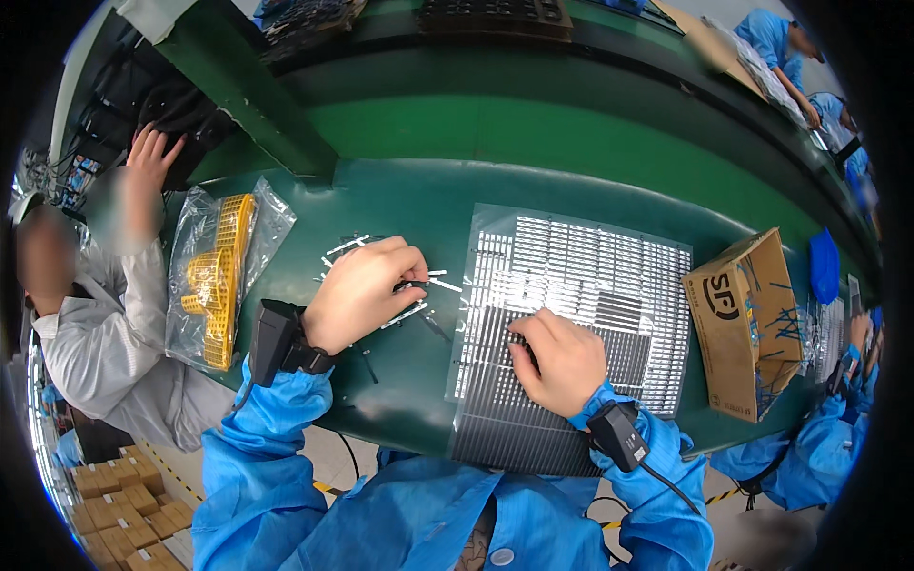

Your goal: Manually assembling or checking small electronic components on a grid-like tray.

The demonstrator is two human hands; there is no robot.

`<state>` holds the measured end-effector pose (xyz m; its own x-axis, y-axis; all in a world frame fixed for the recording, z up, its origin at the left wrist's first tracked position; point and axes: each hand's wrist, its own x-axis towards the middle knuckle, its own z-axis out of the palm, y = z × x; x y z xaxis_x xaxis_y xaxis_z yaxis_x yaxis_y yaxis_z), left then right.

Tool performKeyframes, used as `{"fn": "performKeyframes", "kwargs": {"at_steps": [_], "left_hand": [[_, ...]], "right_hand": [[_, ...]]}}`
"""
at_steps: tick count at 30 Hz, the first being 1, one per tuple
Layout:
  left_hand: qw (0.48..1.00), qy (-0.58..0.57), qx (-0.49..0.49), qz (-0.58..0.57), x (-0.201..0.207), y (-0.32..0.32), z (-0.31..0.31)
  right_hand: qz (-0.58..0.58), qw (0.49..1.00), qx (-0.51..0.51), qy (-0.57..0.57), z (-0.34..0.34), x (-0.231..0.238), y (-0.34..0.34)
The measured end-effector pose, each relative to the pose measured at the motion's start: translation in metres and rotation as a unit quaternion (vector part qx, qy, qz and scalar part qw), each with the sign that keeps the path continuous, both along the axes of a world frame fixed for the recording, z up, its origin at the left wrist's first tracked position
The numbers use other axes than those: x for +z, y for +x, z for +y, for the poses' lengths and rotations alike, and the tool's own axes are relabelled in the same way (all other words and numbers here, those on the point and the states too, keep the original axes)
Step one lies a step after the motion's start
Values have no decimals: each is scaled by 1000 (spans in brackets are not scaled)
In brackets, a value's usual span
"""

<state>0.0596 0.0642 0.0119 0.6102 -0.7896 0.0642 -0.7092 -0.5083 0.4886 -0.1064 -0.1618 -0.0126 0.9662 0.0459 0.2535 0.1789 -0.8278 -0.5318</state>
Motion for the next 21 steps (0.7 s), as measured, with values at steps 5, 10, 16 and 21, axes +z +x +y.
{"fn": "performKeyframes", "kwargs": {"at_steps": [5, 10, 16, 21], "left_hand": [[1000, 18, 8, 14, -8, 6, -5], [999, -16, 25, 13, -8, 8, -7], [997, 15, 1, -80, 7, -3, -13], [988, -83, -68, -114, -17, -28, -14]], "right_hand": [[15, 1000, 1, -6, 0, -1, 1], [17, 1000, 0, 3, 1, 3, 3], [19, 1000, -2, 25, -1, 1, 4], [23, 999, 0, 23, 2, 2, 5]]}}
